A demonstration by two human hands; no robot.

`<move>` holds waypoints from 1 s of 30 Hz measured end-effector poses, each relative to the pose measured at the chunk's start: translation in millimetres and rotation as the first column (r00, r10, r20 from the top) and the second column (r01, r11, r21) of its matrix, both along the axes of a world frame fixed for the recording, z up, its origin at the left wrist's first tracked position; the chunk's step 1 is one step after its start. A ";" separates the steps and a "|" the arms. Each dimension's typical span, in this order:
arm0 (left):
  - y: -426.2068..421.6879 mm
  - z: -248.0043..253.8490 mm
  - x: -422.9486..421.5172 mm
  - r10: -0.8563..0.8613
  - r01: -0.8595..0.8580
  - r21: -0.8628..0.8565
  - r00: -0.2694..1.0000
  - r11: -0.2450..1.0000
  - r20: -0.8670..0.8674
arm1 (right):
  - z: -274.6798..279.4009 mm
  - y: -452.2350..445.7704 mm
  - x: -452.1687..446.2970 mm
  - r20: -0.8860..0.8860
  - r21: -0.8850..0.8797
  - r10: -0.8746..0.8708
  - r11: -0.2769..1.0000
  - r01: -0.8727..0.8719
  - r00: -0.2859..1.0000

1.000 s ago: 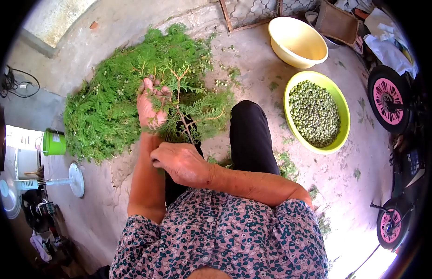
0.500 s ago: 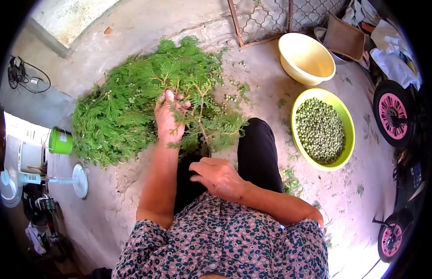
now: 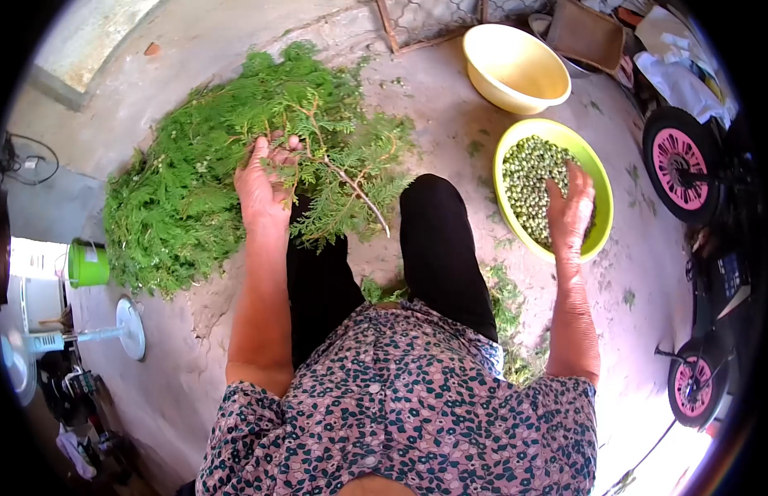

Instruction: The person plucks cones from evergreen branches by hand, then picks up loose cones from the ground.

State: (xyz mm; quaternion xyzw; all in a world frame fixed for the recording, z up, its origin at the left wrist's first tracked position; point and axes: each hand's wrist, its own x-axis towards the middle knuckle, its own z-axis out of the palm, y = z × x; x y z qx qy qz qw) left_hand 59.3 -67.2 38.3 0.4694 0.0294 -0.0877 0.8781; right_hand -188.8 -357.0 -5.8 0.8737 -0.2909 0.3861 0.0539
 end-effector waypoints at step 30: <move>42.4 -66.3 32.3 -0.097 0.093 -0.058 0.992 0.994 -0.076 | -0.5 94.9 17.5 0.289 0.857 0.376 0.308 -0.413 0.880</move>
